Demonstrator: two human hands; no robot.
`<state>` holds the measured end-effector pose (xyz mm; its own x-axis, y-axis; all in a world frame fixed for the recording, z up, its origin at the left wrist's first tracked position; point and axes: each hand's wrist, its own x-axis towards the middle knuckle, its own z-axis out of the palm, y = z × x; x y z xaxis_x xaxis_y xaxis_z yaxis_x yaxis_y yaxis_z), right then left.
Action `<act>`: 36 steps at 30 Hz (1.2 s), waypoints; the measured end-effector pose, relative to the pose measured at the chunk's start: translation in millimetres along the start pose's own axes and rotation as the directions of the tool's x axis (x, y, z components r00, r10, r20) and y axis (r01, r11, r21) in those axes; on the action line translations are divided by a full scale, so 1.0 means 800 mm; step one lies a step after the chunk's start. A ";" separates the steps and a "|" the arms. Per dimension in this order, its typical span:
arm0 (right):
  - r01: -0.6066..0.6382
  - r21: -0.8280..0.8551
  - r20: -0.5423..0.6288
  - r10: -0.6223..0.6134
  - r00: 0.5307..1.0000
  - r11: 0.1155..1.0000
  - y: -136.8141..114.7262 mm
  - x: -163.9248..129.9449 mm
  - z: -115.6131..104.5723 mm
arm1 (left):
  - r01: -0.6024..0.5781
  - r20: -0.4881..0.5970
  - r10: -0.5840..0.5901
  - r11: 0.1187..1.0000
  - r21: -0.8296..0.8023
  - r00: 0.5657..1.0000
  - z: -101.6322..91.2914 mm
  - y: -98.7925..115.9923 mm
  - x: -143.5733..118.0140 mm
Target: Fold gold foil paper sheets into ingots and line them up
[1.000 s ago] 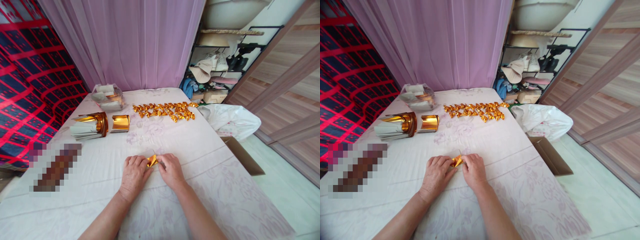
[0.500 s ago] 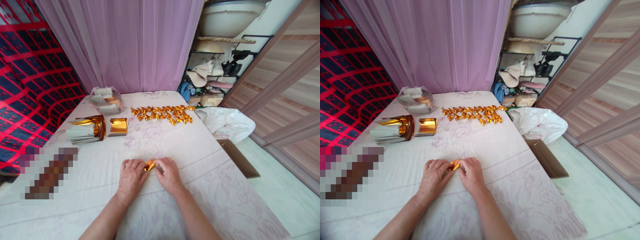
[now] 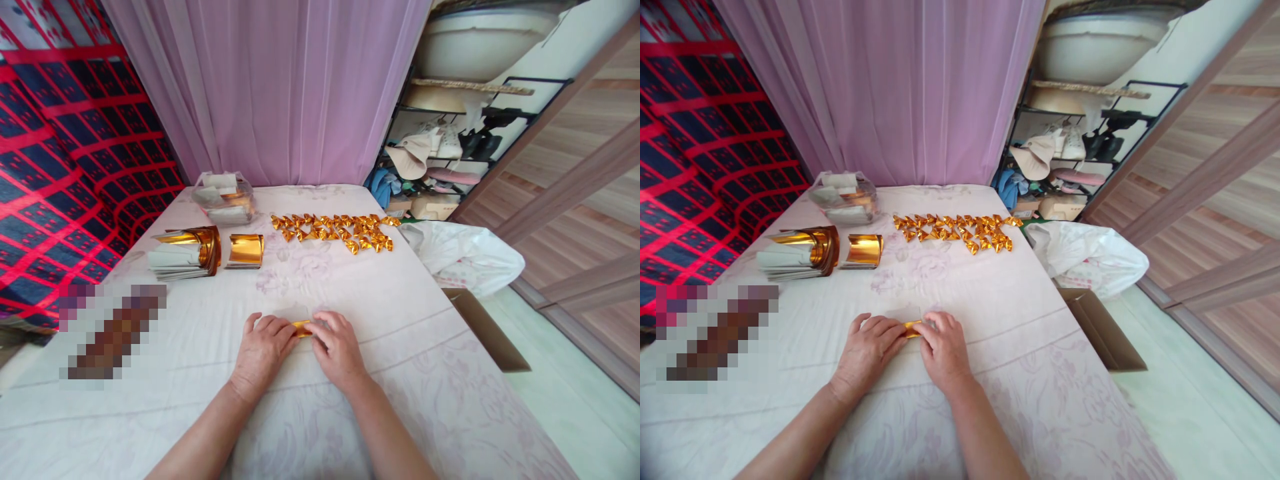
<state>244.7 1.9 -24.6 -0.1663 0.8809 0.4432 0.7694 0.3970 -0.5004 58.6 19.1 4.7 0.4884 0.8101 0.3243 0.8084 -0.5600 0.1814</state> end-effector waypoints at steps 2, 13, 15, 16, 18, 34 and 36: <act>0.022 -0.044 0.020 -0.022 1.000 0.999 -0.002 0.000 0.000 | -0.019 -0.007 0.019 1.000 -0.006 1.000 0.000 -0.003 -0.001; 0.179 -0.014 0.169 -0.174 0.970 0.984 -0.022 0.000 -0.007 | -0.038 0.045 0.041 0.997 -0.069 0.998 -0.003 -0.016 -0.029; 0.189 -0.009 0.203 -0.183 0.962 0.982 -0.025 -0.002 -0.006 | -0.028 0.063 0.033 0.996 -0.082 0.997 -0.005 -0.016 -0.034; 0.190 -0.008 0.214 -0.184 0.959 0.982 -0.026 -0.002 -0.006 | -0.024 0.069 0.029 0.996 -0.084 0.997 -0.005 -0.016 -0.036; 0.188 -0.006 0.219 -0.182 0.958 0.982 -0.027 -0.003 -0.006 | -0.021 0.074 0.027 0.996 -0.083 0.997 -0.007 -0.017 -0.037; 0.135 0.037 0.152 -0.139 0.979 0.990 -0.019 -0.005 -0.005 | -0.101 0.119 0.103 0.995 -0.020 0.988 0.001 -0.014 -0.057; 0.110 0.012 0.136 -0.111 0.984 0.994 -0.020 -0.004 -0.006 | -0.098 0.125 0.101 0.995 -0.034 0.987 0.001 -0.015 -0.058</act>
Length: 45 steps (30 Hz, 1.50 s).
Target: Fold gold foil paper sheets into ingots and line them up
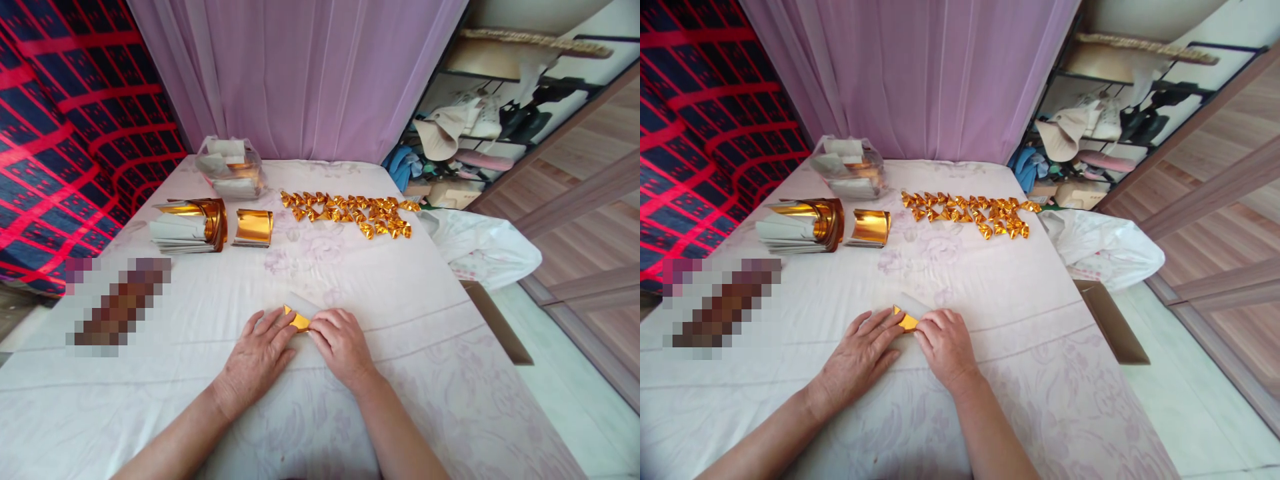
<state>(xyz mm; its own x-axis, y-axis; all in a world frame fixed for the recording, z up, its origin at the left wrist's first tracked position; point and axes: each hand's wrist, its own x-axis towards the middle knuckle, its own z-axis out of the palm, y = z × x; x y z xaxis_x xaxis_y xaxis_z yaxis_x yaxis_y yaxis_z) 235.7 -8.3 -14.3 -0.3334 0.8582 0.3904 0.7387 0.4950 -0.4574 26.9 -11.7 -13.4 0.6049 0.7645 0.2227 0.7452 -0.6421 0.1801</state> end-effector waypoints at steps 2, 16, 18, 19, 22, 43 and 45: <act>-0.022 -0.028 -0.012 0.021 1.000 0.999 -0.001 0.001 0.000 | -0.001 0.009 0.001 1.000 -0.012 1.000 -0.001 0.000 0.000; -0.176 -0.106 -0.026 0.175 0.984 0.979 -0.013 0.007 0.007 | -0.022 0.004 0.022 0.998 -0.060 1.000 -0.007 -0.005 0.003; -0.189 -0.113 -0.026 0.187 0.982 0.975 -0.014 0.007 0.007 | -0.030 -0.016 0.029 0.998 -0.056 0.999 -0.006 -0.005 0.003; -0.194 -0.117 -0.027 0.193 0.981 0.974 -0.014 0.008 0.008 | -0.034 -0.027 0.033 0.998 -0.049 0.999 -0.006 -0.005 0.003; -0.208 -0.128 -0.028 0.206 0.978 0.970 -0.015 0.009 0.008 | -0.043 -0.050 0.042 0.999 -0.024 0.998 -0.006 -0.003 0.002; -0.245 -0.141 -0.044 0.241 0.969 0.959 -0.016 0.011 0.010 | -0.013 -0.017 0.013 0.999 0.034 1.000 -0.006 0.002 0.005; -0.251 -0.141 -0.045 0.247 0.968 0.958 -0.016 0.011 0.010 | -0.008 -0.013 0.008 1.000 0.029 1.000 -0.006 0.002 0.005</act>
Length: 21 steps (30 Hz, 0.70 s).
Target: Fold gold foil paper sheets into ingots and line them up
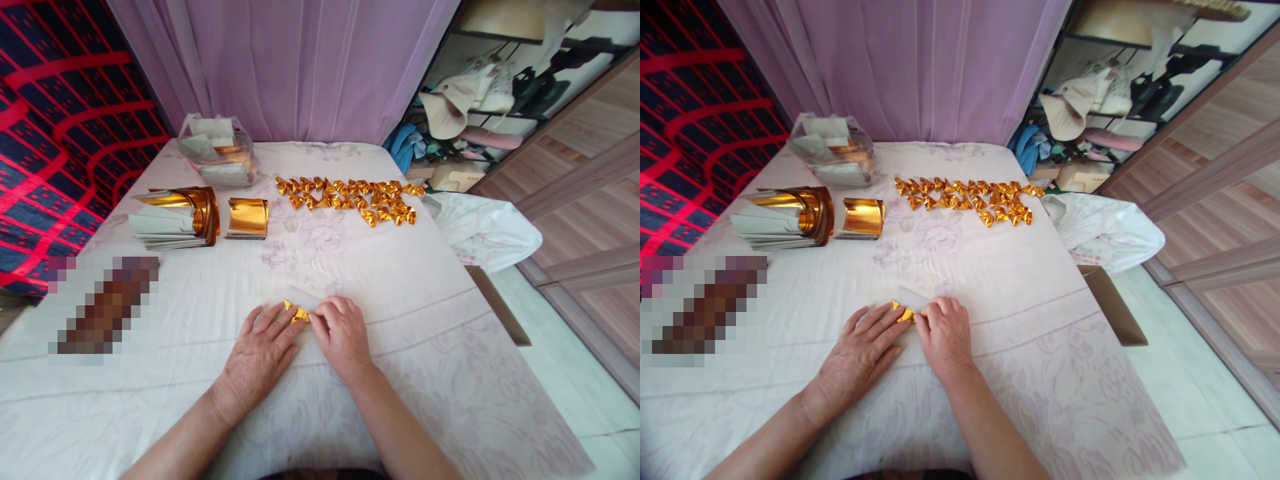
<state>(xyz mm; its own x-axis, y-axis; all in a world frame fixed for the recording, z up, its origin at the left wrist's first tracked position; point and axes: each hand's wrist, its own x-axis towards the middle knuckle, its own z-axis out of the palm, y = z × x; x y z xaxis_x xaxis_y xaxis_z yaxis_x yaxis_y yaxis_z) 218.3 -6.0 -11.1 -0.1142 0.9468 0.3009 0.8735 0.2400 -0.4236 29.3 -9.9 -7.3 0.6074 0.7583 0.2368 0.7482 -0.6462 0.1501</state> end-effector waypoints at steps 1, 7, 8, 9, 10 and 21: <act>-0.001 -0.003 -0.001 0.001 1.000 1.000 0.000 0.000 0.000 | 0.001 0.000 -0.001 1.000 -0.002 1.000 0.000 0.000 0.000; 0.000 -0.003 0.005 0.000 1.000 1.000 0.000 0.001 -0.001 | 0.004 0.004 -0.004 1.000 0.002 1.000 0.000 0.001 0.000; -0.002 0.004 0.010 0.002 1.000 1.000 0.001 0.001 -0.001 | 0.007 0.005 -0.007 1.000 0.005 1.000 0.000 0.001 0.000; -0.002 0.016 0.016 0.002 1.000 1.000 0.002 0.001 -0.002 | 0.010 0.005 -0.010 1.000 0.009 1.000 0.000 0.001 0.000; 0.003 0.034 0.022 -0.004 1.000 0.999 0.003 0.001 -0.003 | 0.012 0.002 -0.012 1.000 0.013 1.000 0.000 0.002 0.000; 0.015 0.086 0.035 -0.018 0.999 0.996 0.008 0.000 -0.004 | 0.021 -0.008 -0.021 0.999 0.031 1.000 0.001 0.003 -0.001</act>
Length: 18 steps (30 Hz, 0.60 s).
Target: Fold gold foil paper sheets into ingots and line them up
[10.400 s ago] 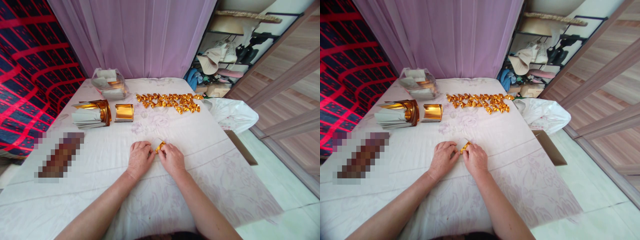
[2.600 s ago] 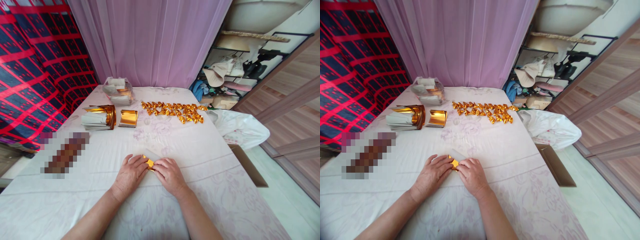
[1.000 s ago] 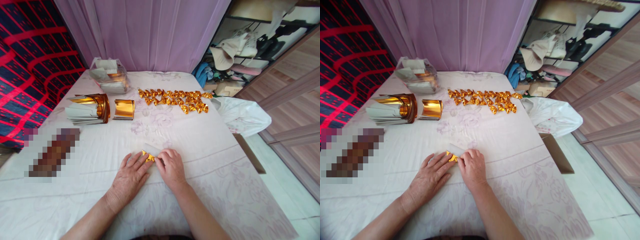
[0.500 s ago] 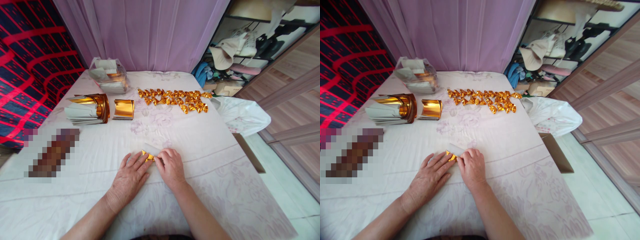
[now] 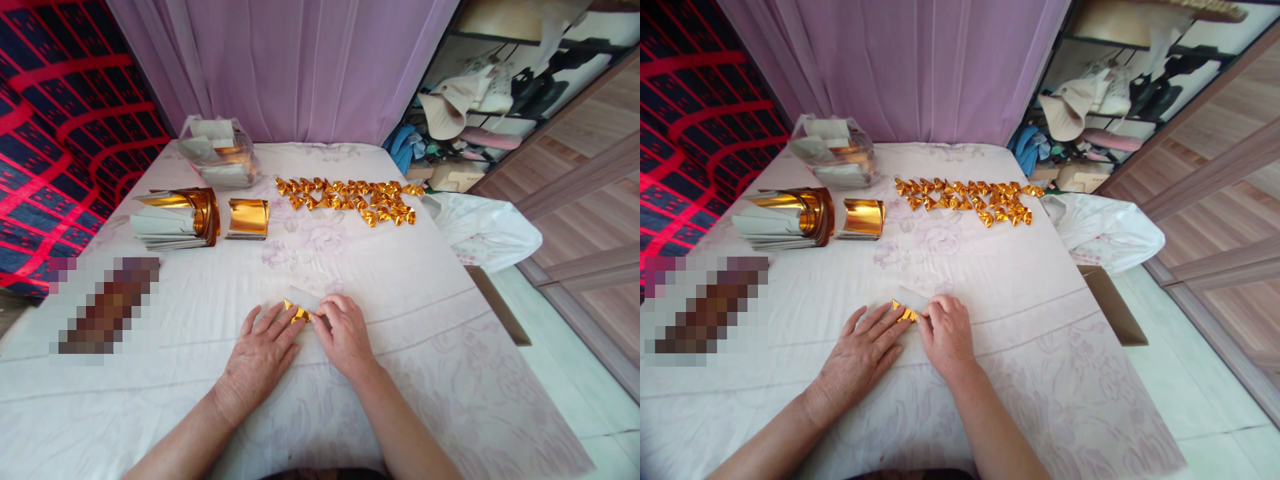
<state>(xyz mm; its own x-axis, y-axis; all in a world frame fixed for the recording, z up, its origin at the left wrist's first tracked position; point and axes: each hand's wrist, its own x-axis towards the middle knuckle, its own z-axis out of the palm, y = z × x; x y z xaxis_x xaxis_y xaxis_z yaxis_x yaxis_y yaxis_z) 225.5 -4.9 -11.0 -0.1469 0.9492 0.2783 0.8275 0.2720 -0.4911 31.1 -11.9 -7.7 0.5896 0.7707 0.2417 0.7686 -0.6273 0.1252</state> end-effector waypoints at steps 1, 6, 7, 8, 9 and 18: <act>-0.002 -0.004 -0.002 0.002 1.000 1.000 0.000 0.000 0.001 | -0.002 -0.001 0.002 1.000 0.000 1.000 0.000 0.000 0.000; -0.008 -0.024 -0.026 0.007 1.000 1.000 -0.001 0.001 0.004 | -0.006 0.000 0.006 1.000 -0.001 1.000 0.000 0.000 0.000; -0.009 -0.027 -0.029 0.008 1.000 1.000 -0.001 0.001 0.004 | -0.006 0.001 0.006 1.000 -0.002 1.000 0.000 0.000 0.000; -0.010 -0.029 -0.031 0.009 0.999 1.000 -0.002 0.001 0.004 | -0.006 0.000 0.006 1.000 -0.002 1.000 0.000 0.000 0.000; -0.012 -0.030 -0.033 0.011 0.999 0.999 -0.002 0.001 0.004 | -0.007 -0.002 0.007 1.000 -0.002 1.000 0.000 0.000 0.000; -0.023 -0.016 -0.033 0.023 0.999 1.000 -0.003 0.002 0.004 | 0.003 -0.008 -0.003 1.000 0.002 1.000 0.001 0.001 -0.001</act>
<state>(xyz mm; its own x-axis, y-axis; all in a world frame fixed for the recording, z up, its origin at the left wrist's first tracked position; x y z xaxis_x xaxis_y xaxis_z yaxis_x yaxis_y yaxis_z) 221.5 -3.6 -11.6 -0.1101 0.9495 0.2938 0.8391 0.2472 -0.4845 31.4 -12.6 -8.2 0.5852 0.7716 0.2493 0.7708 -0.6248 0.1245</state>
